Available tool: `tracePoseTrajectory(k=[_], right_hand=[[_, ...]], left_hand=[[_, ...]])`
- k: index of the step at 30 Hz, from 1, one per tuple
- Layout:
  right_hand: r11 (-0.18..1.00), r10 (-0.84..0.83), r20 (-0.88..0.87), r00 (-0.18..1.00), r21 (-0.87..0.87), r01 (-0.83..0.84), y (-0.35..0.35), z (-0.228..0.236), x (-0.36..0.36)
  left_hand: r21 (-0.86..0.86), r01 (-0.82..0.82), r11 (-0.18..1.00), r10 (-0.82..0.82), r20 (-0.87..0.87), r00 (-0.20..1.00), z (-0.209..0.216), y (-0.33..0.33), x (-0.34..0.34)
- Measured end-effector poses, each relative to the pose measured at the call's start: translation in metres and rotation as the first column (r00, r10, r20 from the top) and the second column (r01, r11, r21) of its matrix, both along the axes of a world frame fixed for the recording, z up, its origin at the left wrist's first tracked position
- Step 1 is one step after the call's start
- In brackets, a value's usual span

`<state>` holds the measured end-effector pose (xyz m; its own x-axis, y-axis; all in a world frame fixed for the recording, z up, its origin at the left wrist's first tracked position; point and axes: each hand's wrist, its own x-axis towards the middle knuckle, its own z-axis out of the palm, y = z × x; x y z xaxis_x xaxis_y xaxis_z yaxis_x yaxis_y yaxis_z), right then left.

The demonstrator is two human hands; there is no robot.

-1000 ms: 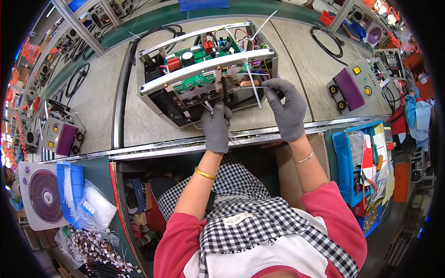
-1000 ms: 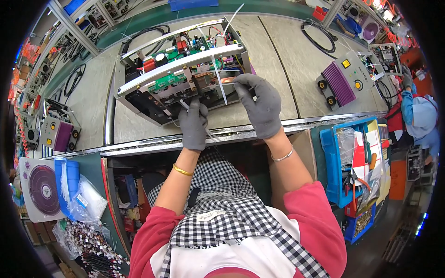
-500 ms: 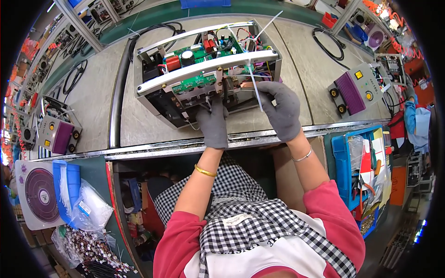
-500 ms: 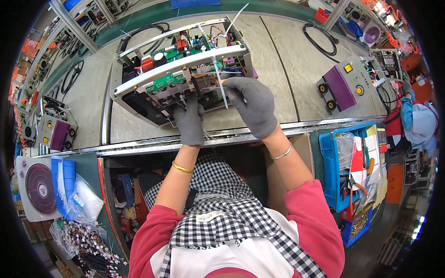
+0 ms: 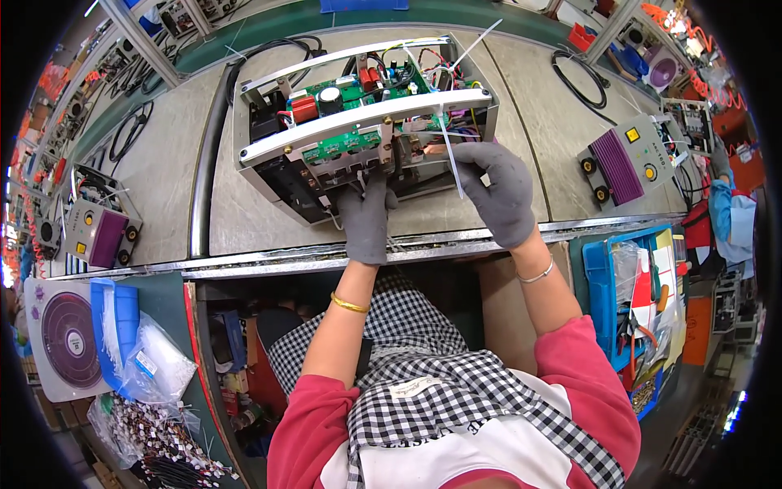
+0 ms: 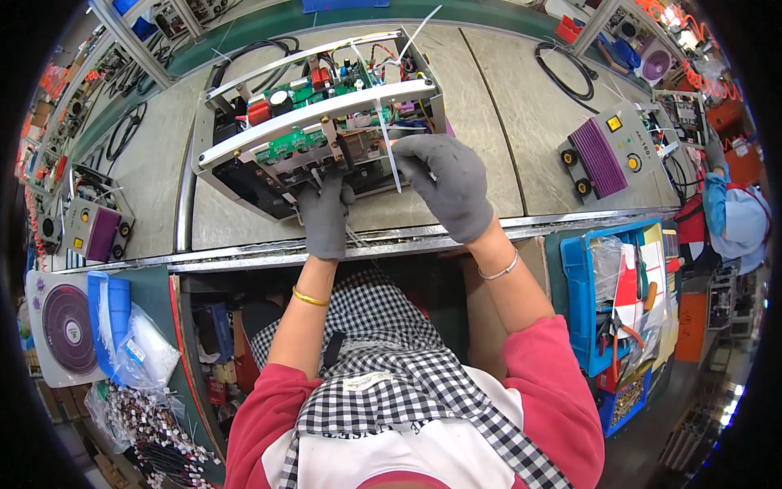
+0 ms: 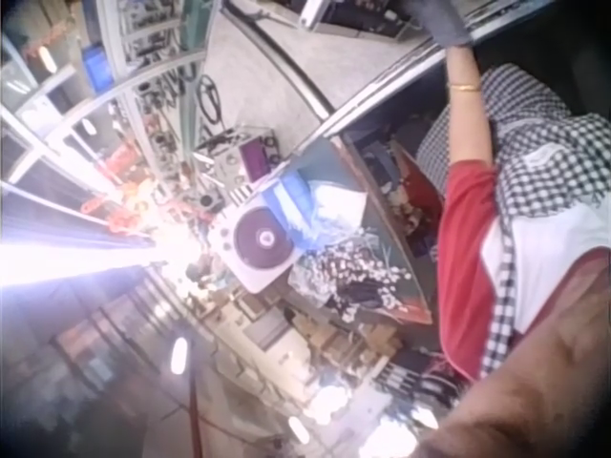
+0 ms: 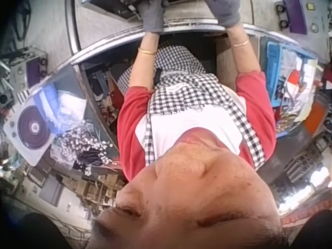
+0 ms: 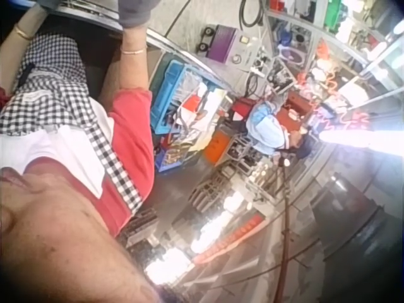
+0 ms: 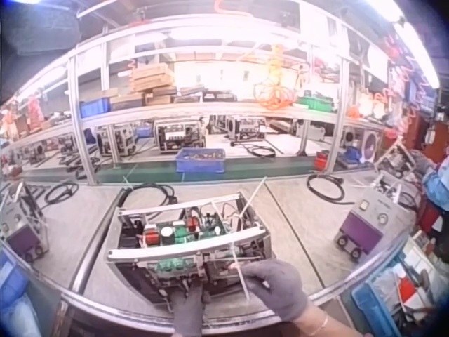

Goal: Assembling the internal components of an electronic device, including wiring and securing parts.

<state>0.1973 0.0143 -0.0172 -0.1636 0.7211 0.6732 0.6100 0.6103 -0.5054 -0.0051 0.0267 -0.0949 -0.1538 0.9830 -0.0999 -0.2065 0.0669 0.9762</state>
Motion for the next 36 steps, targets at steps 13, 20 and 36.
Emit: tracePoseTrajectory(k=[13, 20, 36], right_hand=[[0.992, -0.003, 0.041, 0.999, 0.128, -0.002, 0.007, 0.003, 0.000], [0.990, 0.026, 0.067, 0.997, 0.137, -0.035, 0.010, -0.001, 0.000], [0.961, 0.129, -0.259, 0.957, -0.205, -0.185, 0.016, -0.023, -0.032]], left_hand=[[-0.018, -0.094, 0.995, 0.094, 0.019, 0.995, -0.001, 0.003, 0.009], [-0.010, -0.081, 0.997, 0.081, 0.042, 0.996, -0.003, 0.003, 0.009], [-0.037, -0.060, 0.997, 0.061, 0.028, 0.998, 0.004, 0.001, 0.004]])
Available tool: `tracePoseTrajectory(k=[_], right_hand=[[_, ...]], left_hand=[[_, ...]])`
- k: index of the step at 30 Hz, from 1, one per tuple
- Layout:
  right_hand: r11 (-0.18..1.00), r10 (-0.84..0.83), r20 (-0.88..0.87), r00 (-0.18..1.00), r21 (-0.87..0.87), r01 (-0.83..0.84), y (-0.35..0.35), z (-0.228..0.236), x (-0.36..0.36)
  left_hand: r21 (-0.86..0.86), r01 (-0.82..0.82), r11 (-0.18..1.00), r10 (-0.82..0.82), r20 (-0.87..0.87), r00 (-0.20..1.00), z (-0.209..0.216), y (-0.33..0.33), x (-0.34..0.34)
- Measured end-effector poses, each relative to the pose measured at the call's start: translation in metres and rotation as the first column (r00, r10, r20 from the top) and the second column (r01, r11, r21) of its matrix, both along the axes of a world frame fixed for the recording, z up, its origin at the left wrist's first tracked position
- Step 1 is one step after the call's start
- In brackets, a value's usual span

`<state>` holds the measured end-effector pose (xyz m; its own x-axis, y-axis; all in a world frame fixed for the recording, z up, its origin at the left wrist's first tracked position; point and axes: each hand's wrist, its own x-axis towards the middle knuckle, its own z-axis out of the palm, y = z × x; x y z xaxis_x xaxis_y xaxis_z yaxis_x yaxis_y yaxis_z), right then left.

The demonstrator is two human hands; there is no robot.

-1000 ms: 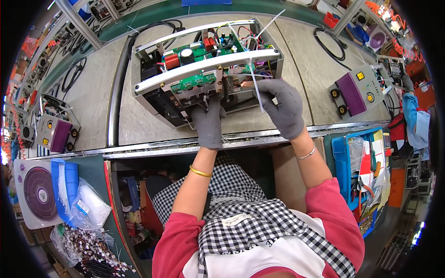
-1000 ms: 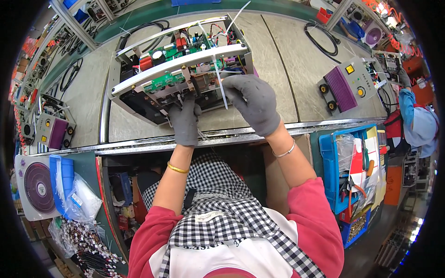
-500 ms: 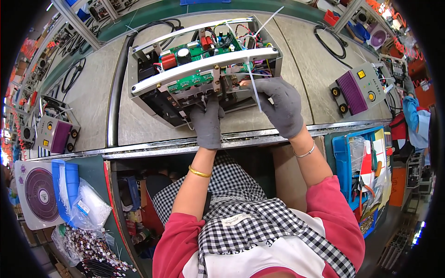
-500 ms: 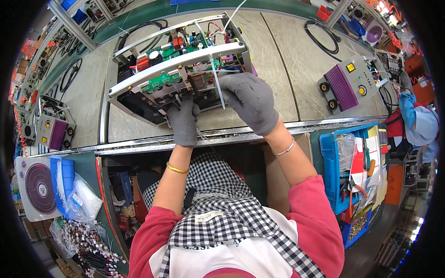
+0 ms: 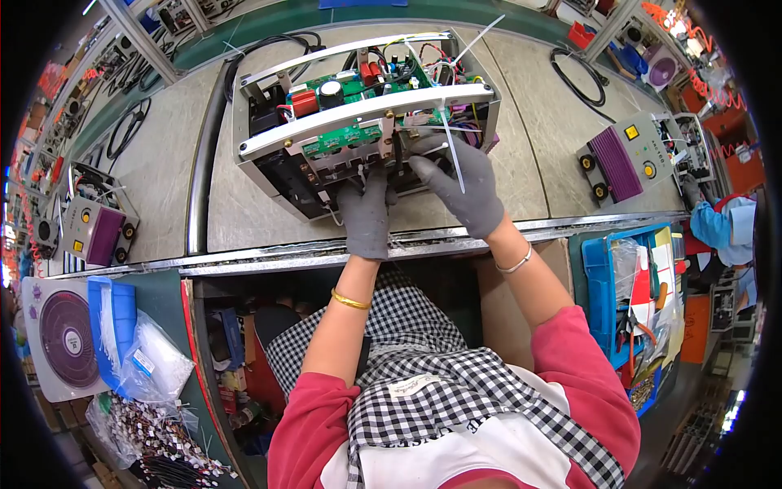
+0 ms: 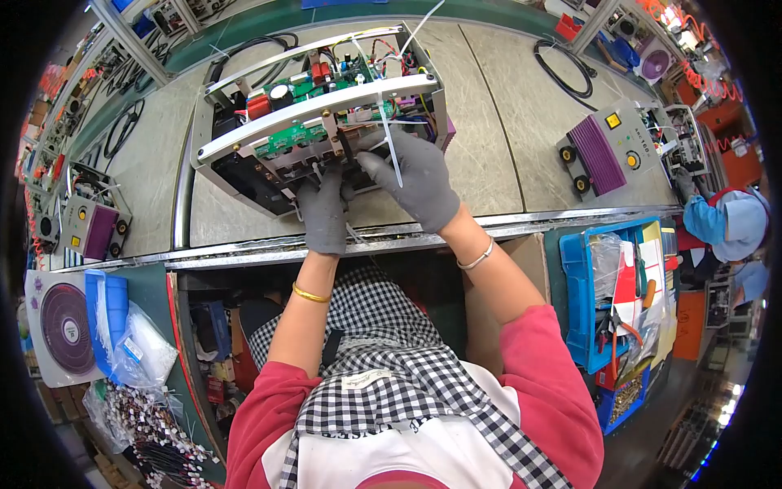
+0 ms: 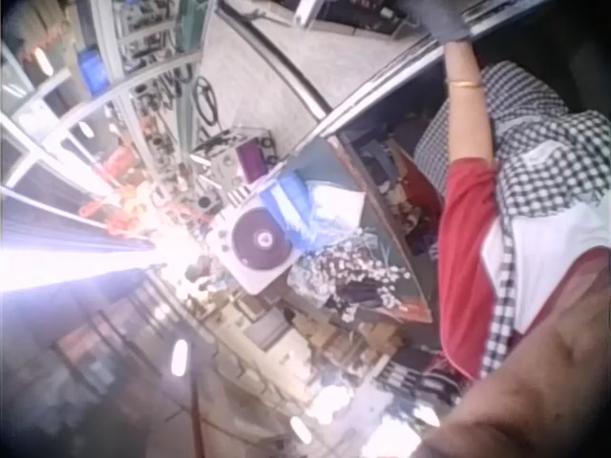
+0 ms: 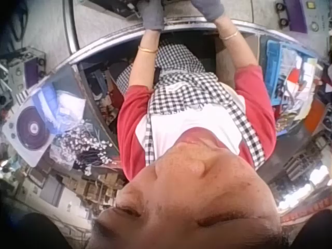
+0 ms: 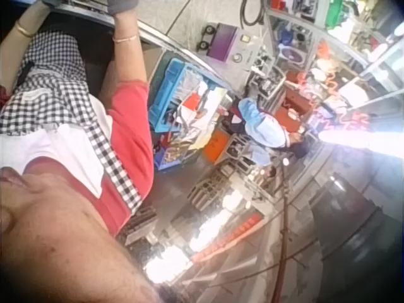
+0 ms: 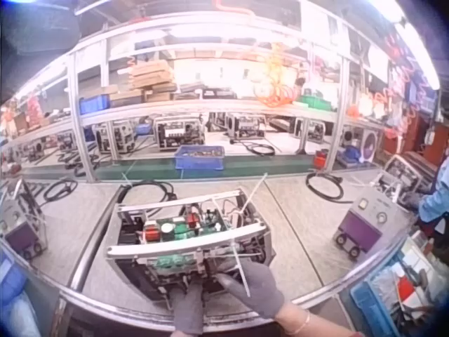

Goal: Assembling the internal components of an electronic device, including wiring and securing parts.

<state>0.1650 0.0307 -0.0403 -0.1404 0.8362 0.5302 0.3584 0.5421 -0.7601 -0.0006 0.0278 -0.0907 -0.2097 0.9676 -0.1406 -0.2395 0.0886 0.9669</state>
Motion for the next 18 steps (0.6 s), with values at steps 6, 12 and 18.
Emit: tracePoseTrajectory(k=[6, 12, 18], right_hand=[[0.994, -0.101, 0.215, 0.971, 0.053, 0.092, 0.008, -0.012, -0.006], [0.978, -0.149, 0.323, 0.935, 0.187, 0.091, 0.009, -0.008, 0.000], [0.959, -0.116, 0.324, 0.939, 0.284, 0.021, 0.012, -0.009, 0.002]], left_hand=[[-0.044, 0.141, 0.989, -0.142, -0.014, 0.990, 0.001, -0.002, -0.013], [-0.023, 0.134, 0.991, -0.135, -0.017, 0.991, 0.003, -0.001, -0.014], [-0.049, 0.058, 0.997, -0.057, 0.032, 0.998, 0.007, 0.000, -0.005]])
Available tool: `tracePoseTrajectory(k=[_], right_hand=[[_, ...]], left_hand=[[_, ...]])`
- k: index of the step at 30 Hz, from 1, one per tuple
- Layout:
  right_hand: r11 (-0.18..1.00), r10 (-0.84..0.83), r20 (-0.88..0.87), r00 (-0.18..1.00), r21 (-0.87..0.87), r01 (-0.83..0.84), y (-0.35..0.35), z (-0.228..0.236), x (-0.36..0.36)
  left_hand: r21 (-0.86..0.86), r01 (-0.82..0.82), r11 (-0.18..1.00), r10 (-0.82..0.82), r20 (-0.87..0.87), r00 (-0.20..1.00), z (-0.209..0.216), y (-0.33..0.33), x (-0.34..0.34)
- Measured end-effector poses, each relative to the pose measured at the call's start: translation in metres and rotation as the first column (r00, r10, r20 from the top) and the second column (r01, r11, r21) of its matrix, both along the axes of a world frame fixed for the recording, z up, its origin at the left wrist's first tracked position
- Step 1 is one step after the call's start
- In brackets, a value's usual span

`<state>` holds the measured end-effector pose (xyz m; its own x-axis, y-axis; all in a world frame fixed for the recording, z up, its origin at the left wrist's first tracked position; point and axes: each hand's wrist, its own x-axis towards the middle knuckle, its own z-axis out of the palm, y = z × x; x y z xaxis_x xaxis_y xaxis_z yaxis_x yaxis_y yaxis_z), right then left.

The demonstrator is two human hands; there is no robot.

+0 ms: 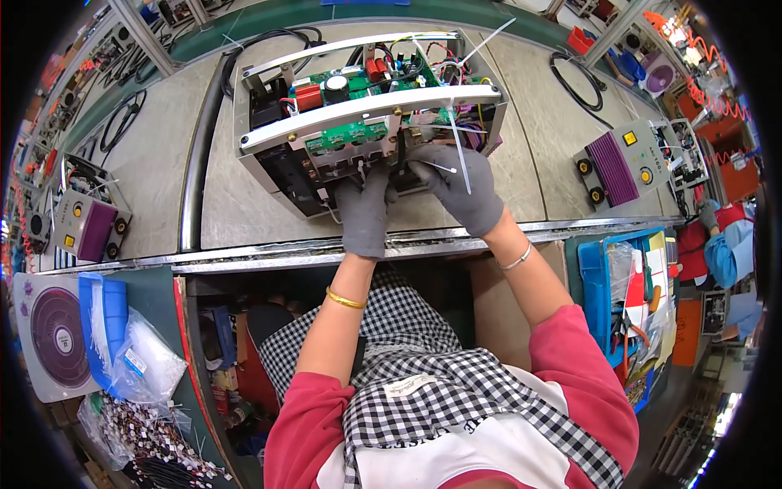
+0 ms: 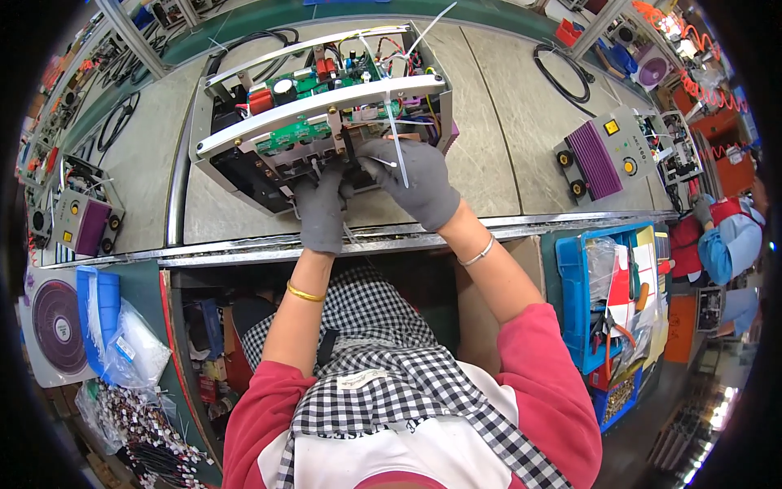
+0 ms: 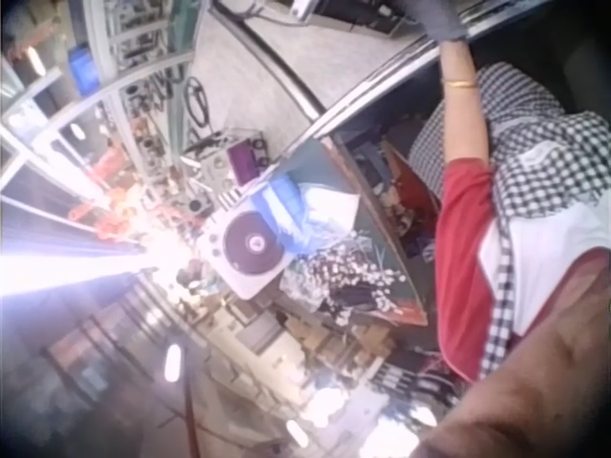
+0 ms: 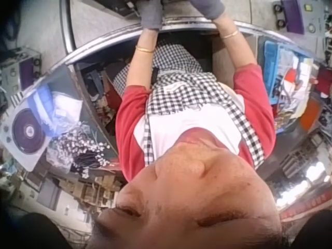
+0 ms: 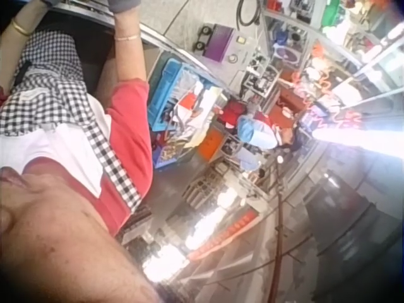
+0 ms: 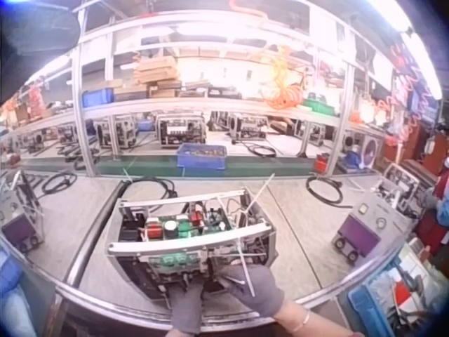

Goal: Assembling the internal components of an electronic device, including wiring and securing parts.

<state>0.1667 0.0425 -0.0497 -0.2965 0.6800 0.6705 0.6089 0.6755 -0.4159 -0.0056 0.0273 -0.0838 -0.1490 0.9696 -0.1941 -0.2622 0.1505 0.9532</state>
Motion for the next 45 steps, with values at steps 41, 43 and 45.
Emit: tracePoseTrajectory(k=[41, 43, 45], right_hand=[[0.979, -0.076, 0.056, 0.996, -0.183, 0.085, 0.009, -0.005, -0.005], [0.970, -0.074, 0.043, 0.996, -0.227, 0.082, 0.011, -0.003, -0.007], [0.951, -0.071, 0.035, 0.997, -0.299, 0.078, 0.011, 0.000, -0.006]], left_hand=[[0.177, 0.025, 0.984, -0.001, -0.134, 0.991, -0.028, -0.003, -0.002], [0.147, 0.002, 0.989, 0.011, -0.089, 0.996, -0.027, -0.002, 0.000], [0.146, -0.017, 0.989, 0.025, -0.057, 0.998, -0.025, -0.001, 0.002]])
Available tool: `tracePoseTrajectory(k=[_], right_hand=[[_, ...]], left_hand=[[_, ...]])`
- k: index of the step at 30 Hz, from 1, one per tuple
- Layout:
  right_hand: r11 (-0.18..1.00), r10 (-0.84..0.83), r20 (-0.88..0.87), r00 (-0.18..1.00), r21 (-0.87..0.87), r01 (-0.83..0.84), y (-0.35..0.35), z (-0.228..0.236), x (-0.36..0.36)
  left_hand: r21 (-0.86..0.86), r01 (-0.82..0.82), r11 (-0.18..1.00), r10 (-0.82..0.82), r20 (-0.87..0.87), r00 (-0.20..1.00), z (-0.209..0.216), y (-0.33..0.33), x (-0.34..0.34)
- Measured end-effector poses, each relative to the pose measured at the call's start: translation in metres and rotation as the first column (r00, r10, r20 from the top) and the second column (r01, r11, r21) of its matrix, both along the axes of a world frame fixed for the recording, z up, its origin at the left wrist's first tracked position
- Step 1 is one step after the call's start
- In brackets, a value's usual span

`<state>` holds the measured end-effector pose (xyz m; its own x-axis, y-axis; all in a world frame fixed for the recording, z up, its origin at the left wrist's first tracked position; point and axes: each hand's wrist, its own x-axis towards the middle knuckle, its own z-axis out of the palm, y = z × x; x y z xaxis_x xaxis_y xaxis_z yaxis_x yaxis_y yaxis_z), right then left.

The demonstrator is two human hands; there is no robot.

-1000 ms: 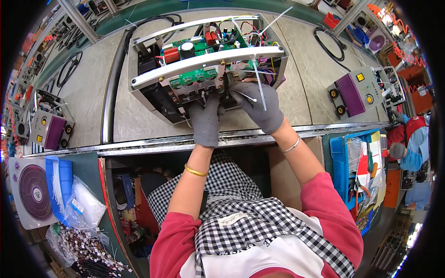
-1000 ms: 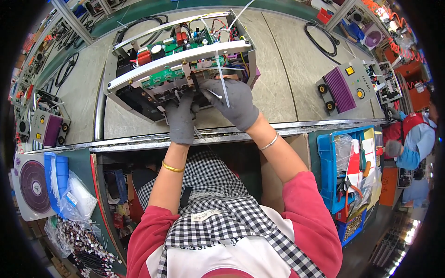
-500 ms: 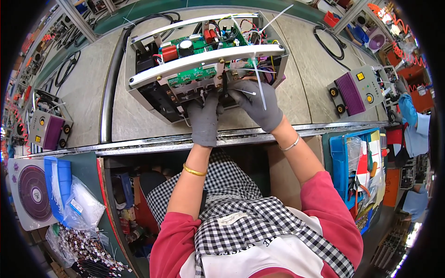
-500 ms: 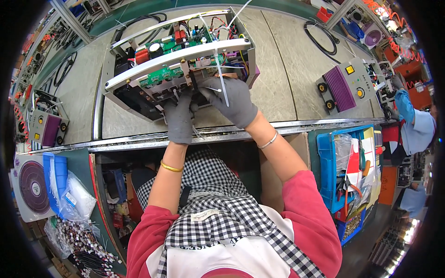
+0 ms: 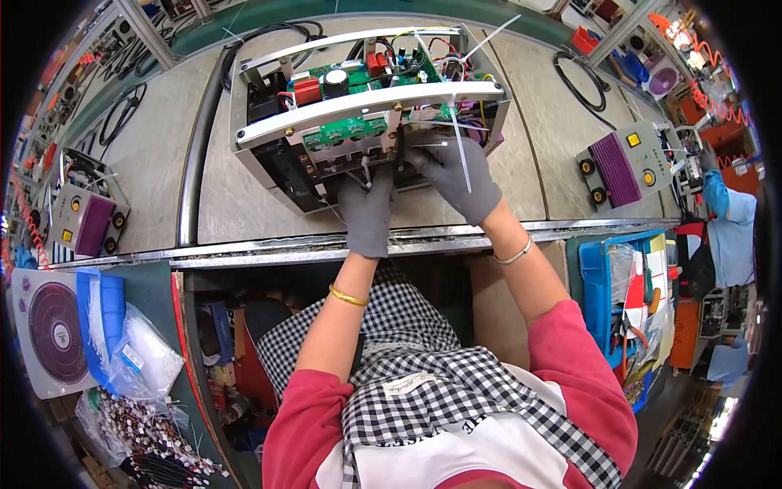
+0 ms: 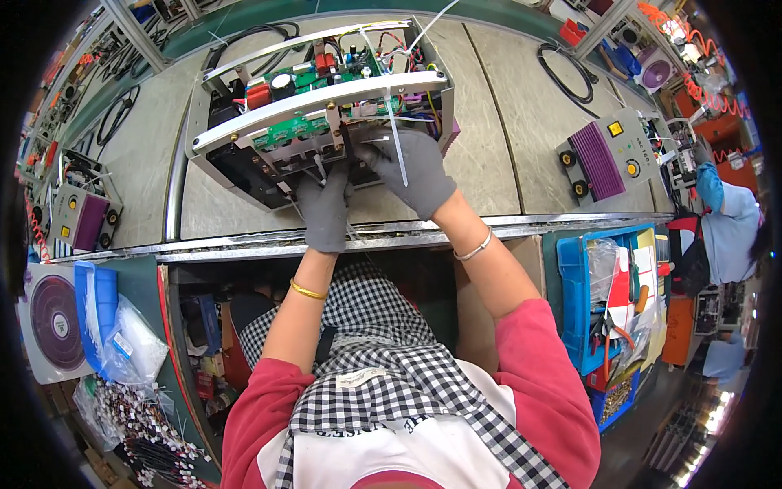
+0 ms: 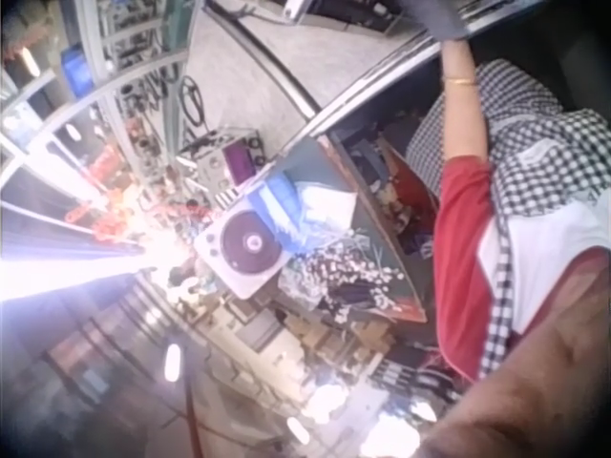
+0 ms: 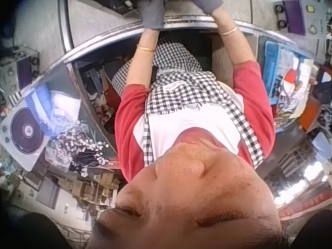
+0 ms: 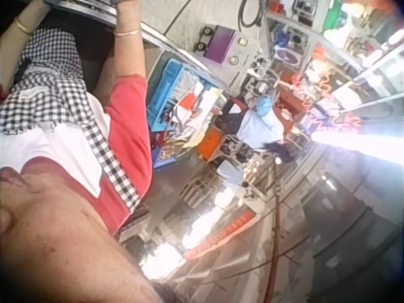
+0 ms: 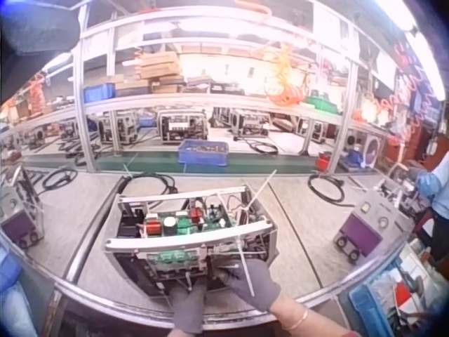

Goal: Assembling the internal components of an electronic device, including wiring and securing parts.

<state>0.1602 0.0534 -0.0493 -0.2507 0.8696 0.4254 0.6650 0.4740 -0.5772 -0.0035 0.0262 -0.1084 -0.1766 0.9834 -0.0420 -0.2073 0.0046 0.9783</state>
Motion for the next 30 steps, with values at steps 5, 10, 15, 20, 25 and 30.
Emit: tracePoseTrajectory(k=[5, 10, 15, 20, 25, 30], right_hand=[[0.998, 0.007, -0.031, 0.999, -0.068, -0.009, -0.006, 0.010, 0.000], [0.996, -0.005, -0.029, 1.000, -0.087, 0.003, -0.010, 0.015, -0.003], [0.999, 0.009, -0.160, 0.987, -0.034, -0.014, -0.012, 0.022, -0.003], [0.994, -0.005, -0.259, 0.966, -0.103, -0.023, -0.018, 0.034, -0.006], [0.951, -0.142, -0.582, 0.801, -0.305, -0.053, -0.019, 0.031, -0.022], [0.949, -0.217, -0.703, 0.677, -0.315, -0.024, -0.023, 0.021, -0.031]], left_hand=[[-0.075, 0.009, 0.997, -0.003, 0.081, 0.997, 0.004, -0.003, 0.001], [-0.223, 0.018, 0.975, -0.010, 0.038, 0.999, 0.005, -0.008, -0.005], [-0.176, 0.046, 0.983, -0.047, -0.003, 0.999, 0.010, -0.009, -0.004], [-0.099, 0.011, 0.995, -0.013, -0.014, 1.000, 0.016, -0.004, -0.001], [-0.060, -0.006, 0.998, 0.007, 0.008, 1.000, 0.017, -0.002, 0.000], [-0.046, 0.014, 0.999, -0.015, -0.013, 1.000, 0.016, -0.001, -0.003]])
